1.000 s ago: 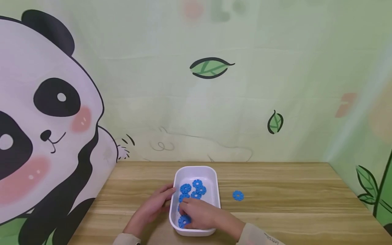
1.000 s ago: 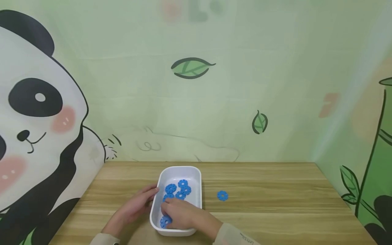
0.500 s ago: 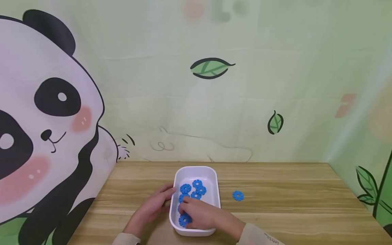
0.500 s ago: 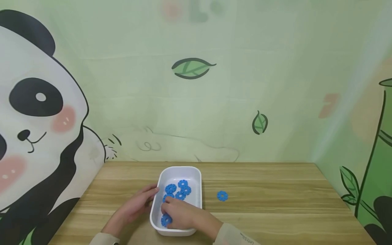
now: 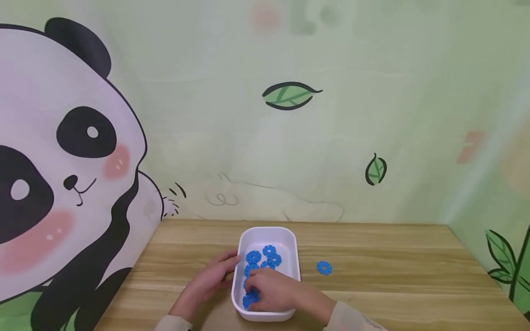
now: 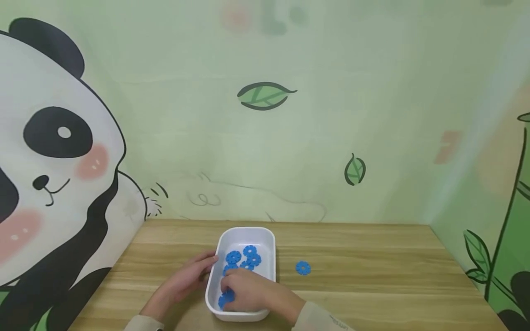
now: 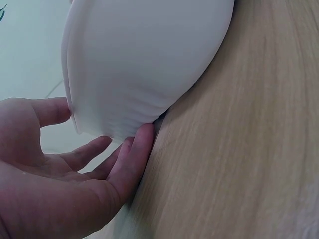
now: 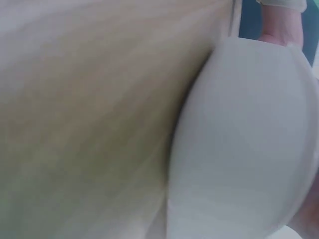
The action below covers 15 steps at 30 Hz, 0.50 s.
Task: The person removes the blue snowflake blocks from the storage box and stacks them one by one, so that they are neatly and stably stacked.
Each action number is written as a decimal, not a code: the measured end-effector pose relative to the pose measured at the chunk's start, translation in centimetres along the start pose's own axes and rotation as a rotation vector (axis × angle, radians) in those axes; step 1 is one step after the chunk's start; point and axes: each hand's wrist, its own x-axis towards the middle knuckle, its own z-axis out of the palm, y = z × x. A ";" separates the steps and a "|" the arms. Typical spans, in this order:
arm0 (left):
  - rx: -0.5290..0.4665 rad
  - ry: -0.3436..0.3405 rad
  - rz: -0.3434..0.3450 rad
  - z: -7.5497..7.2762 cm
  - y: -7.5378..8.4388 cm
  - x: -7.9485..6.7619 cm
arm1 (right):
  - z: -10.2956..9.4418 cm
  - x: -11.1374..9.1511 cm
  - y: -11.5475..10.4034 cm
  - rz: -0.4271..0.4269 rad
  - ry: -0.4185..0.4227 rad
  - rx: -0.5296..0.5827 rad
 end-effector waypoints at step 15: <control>0.034 0.034 -0.038 0.5 0.6 -0.2 | -5.6 -4.2 4.5 0.156 0.193 0.260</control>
